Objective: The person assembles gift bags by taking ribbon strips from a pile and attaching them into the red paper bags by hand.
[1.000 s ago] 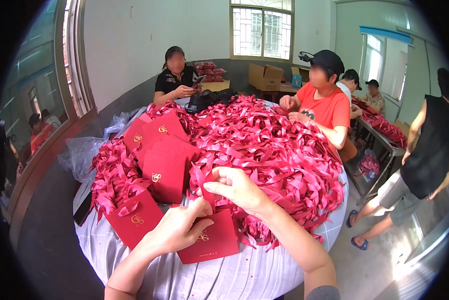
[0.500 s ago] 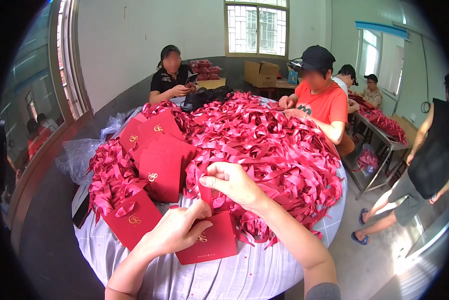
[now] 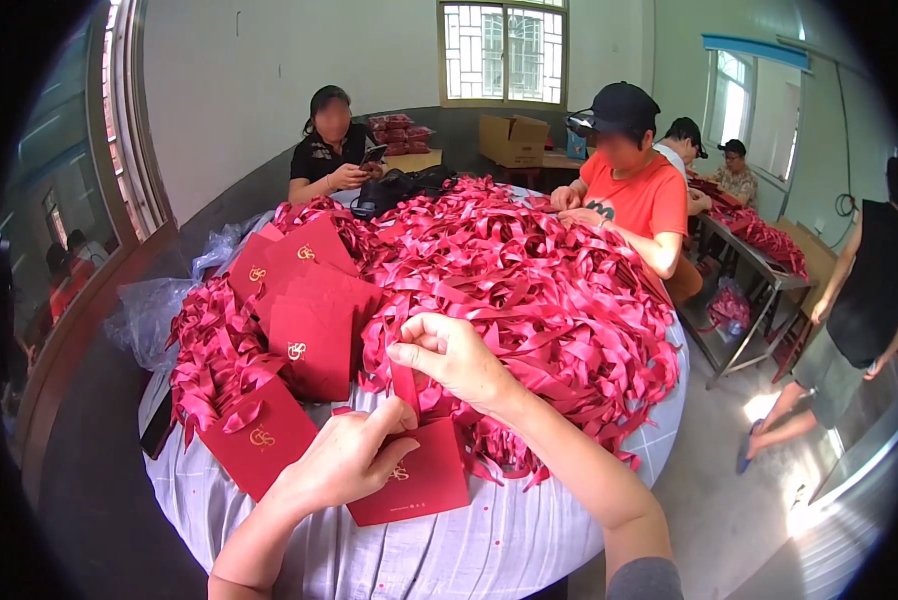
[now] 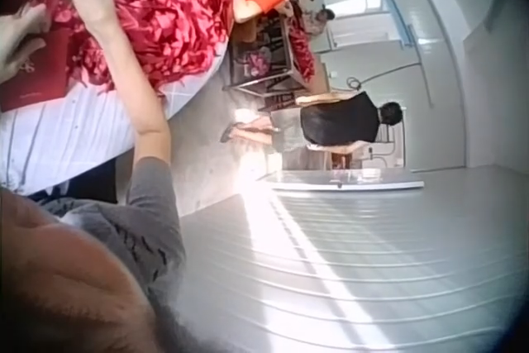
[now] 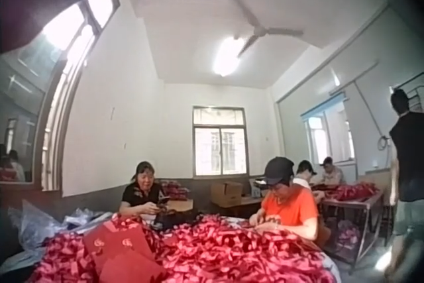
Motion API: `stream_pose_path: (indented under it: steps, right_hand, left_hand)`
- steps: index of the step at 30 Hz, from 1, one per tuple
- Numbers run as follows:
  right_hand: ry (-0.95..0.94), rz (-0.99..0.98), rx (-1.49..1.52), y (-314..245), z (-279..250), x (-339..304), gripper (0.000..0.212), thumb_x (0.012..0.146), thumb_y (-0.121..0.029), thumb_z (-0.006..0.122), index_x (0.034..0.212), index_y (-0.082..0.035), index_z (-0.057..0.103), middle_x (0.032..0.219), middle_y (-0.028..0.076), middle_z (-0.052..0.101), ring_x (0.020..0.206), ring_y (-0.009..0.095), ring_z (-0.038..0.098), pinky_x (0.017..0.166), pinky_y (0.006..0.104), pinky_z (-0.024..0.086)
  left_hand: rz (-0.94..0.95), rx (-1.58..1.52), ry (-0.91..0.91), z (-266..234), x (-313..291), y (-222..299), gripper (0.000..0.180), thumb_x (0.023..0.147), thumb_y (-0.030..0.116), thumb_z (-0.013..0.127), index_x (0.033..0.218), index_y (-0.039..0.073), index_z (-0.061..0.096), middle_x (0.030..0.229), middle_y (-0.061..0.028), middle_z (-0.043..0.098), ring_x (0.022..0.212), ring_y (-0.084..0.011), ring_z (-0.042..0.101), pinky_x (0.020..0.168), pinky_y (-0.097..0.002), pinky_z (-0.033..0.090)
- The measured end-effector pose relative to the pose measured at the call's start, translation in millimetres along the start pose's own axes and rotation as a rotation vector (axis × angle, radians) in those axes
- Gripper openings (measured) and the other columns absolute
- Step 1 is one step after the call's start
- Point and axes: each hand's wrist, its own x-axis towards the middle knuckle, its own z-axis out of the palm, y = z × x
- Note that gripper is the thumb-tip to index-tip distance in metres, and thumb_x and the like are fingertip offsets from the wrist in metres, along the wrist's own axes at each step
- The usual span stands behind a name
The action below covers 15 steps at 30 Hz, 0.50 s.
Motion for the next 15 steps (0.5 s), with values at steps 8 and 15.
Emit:
stream_pose_path:
  steps: [8,15]
  right_hand:
    - [0.084,-0.046,-0.019,12.0,0.9,1.7,0.008,0.09,-0.009,0.062,0.093,-0.002,0.06,0.085,-0.003,0.061,0.079,0.002,0.055,0.07,0.0183,0.045]
    - [0.192,-0.103,-0.027,18.4,5.1,2.9,0.012,0.091,-0.013,0.061,0.088,-0.002,0.059,0.076,-0.005,0.056,0.068,0.0,0.048,0.058,0.0178,0.038]
  left_hand:
    - [0.008,-0.004,-0.015,2.7,0.2,0.1,0.019,0.083,0.004,0.062,0.095,0.002,0.048,0.073,-0.0155,0.064,0.066,-0.0316,0.065,0.055,-0.0376,0.048]
    - [0.032,0.005,-0.005,3.1,1.3,1.1,0.015,0.084,0.005,0.061,0.093,0.002,0.049,0.067,-0.0138,0.063,0.059,-0.0276,0.065,0.053,-0.0361,0.047]
